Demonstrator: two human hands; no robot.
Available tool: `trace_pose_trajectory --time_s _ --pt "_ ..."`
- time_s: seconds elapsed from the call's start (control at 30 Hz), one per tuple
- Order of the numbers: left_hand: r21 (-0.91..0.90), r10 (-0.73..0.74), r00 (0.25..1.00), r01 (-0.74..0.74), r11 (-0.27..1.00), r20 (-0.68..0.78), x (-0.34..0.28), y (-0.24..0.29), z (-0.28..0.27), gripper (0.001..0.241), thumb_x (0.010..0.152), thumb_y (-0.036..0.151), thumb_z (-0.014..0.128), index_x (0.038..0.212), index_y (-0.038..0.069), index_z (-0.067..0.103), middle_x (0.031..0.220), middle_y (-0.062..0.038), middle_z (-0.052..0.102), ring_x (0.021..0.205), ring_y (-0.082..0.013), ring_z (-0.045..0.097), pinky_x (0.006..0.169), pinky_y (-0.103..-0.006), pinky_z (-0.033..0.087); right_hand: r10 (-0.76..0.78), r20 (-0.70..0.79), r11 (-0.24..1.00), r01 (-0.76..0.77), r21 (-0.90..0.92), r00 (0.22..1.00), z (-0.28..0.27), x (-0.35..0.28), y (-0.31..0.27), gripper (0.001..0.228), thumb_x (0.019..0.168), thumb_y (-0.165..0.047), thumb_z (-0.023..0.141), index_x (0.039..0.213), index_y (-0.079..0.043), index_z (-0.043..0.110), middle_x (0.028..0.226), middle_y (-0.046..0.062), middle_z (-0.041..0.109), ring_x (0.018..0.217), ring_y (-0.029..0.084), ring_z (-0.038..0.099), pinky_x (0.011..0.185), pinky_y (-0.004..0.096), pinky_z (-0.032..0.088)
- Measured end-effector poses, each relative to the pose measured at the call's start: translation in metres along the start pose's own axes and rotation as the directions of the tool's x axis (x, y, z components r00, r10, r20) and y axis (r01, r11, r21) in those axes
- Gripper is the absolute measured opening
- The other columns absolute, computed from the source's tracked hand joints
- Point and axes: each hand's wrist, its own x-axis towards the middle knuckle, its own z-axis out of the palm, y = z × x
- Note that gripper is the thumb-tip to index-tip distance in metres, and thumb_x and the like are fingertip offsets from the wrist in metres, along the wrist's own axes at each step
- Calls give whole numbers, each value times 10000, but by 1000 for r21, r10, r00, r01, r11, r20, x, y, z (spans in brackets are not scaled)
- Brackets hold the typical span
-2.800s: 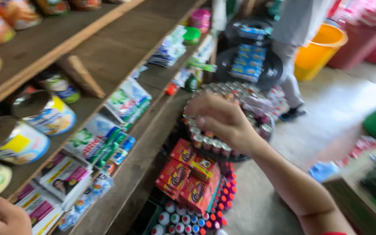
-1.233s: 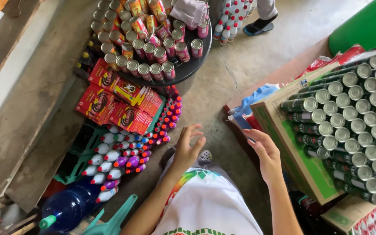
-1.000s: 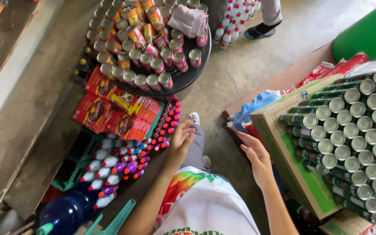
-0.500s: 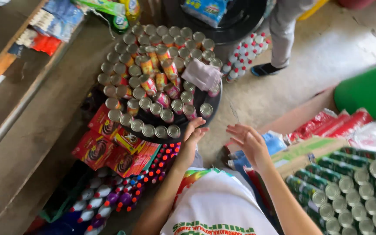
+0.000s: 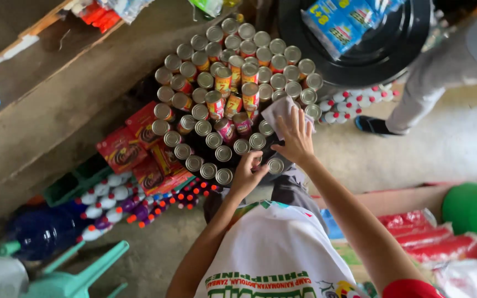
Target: Wiping canned goods with a cloth and arranging them on wooden shelves in a store.
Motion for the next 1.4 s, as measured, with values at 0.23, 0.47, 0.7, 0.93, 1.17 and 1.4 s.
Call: trace_pose_trajectory --time_s 0.23,0.47,0.7,0.93,1.17,1.4 --pt "769 233 971 -187 611 51 9 5 55 699 704 266 853 1297 54 549 1235 -171 588 1199 -384 525 962 -508 459 -142 50 990 141 11 989 63 12 54 874 687 -159 825 1490 -133 480 1639 278 244 1469 479 316 1047 582 429" --pt "927 197 980 -55 371 -21 15 -74 79 568 747 201 798 1255 61 585 1128 -119 616 1164 -326 561 1006 -471 458 -236 50 926 209 314 970 68 46 105 764 695 13 695 1428 -168 576 1570 177 443 1315 415 534 1014 470 517" --pt "754 398 852 -6 657 -340 -9 5 95 570 749 249 839 1237 52 618 1125 -133 681 1071 -336 645 867 -477 481 -121 451 113 -439 892 885 40 54 140 738 812 62 639 1522 -78 489 1239 121 657 1058 251 651 865 362 556" --pt "-96 113 786 -213 972 -607 24 49 81 751 755 206 852 1360 65 428 1231 -92 632 1124 -183 649 987 -357 515 -359 450 67 -458 886 818 -71 50 81 779 834 27 614 1568 -94 384 1291 99 642 1057 246 667 845 362 576" --pt "-428 148 686 -592 684 -712 52 149 78 411 1050 258 584 1382 39 481 1254 -74 601 1153 -177 571 1017 -346 468 -687 -55 15 89 996 725 -115 54 30 953 829 -256 810 1599 -30 295 1668 97 333 1543 221 345 1247 364 292" --pt "-463 148 779 -500 732 -609 60 186 76 491 1125 424 367 1472 84 439 1360 -53 565 1218 -116 556 1053 -284 459 -387 -214 382 368 848 897 -151 67 -14 776 975 -218 732 1598 -7 319 1621 183 452 1517 271 464 1277 397 342"
